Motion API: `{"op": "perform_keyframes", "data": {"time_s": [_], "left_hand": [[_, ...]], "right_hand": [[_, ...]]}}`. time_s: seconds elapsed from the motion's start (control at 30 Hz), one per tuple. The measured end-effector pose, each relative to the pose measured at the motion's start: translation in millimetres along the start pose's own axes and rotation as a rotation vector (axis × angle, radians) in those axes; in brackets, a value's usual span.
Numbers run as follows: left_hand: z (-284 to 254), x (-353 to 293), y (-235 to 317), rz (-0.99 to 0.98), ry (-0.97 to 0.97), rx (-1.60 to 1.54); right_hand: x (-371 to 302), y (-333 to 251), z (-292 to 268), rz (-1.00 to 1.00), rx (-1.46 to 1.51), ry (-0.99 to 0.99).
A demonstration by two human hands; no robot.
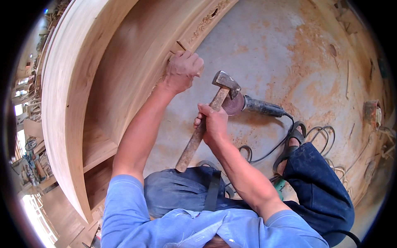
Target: The person sits on the floor and uses an angle grinder with a sanding disc to smooth the surface of a wooden cabinet. They also use a hammer to tap small wooden pieces into place on the cabinet's edge.
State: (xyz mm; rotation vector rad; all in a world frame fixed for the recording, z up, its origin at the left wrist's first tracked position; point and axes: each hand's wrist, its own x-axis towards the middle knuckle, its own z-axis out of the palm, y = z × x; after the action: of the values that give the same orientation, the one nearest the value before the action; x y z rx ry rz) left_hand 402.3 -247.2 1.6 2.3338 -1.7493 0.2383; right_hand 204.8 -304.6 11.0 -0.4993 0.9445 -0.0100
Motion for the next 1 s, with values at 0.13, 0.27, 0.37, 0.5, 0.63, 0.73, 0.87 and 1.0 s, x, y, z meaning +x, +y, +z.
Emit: {"op": "perform_keyframes", "data": {"time_s": [0.13, 0.27, 0.37, 0.5, 0.63, 0.73, 0.87, 1.0], "left_hand": [[-0.7, 2.9, -4.4, 0.080, -0.041, -0.028], [1.1, 0.1, -5.3, 0.091, -0.024, -0.024], [2.4, -4.1, -6.8, 0.080, -0.033, 0.018], [0.3, -7.6, -6.1, 0.036, -0.027, 0.017], [-0.3, -3.5, -9.1, 0.088, -0.032, -0.010], [3.2, -1.9, -10.0, 0.095, -0.038, 0.005], [2.3, -4.8, -10.0, 0.098, -0.026, 0.003], [-3.0, -14.3, -16.1, 0.095, -0.074, -0.078]], "right_hand": [[12.0, 21.6, 18.3, -0.097, 0.119, 0.082], [18.0, 38.2, 43.9, -0.127, 0.050, 0.109], [17.1, 41.1, 44.0, -0.086, -0.045, 0.066], [18.1, 37.6, 45.5, -0.210, 0.015, 0.092], [18.5, 46.6, 59.3, -0.192, -0.009, 0.126], [18.2, 38.2, 46.3, -0.202, -0.122, 0.101], [20.3, -10.6, 13.0, -0.296, -0.171, 0.130], [18.5, -65.2, -41.2, -0.639, 0.241, 0.318]]}}
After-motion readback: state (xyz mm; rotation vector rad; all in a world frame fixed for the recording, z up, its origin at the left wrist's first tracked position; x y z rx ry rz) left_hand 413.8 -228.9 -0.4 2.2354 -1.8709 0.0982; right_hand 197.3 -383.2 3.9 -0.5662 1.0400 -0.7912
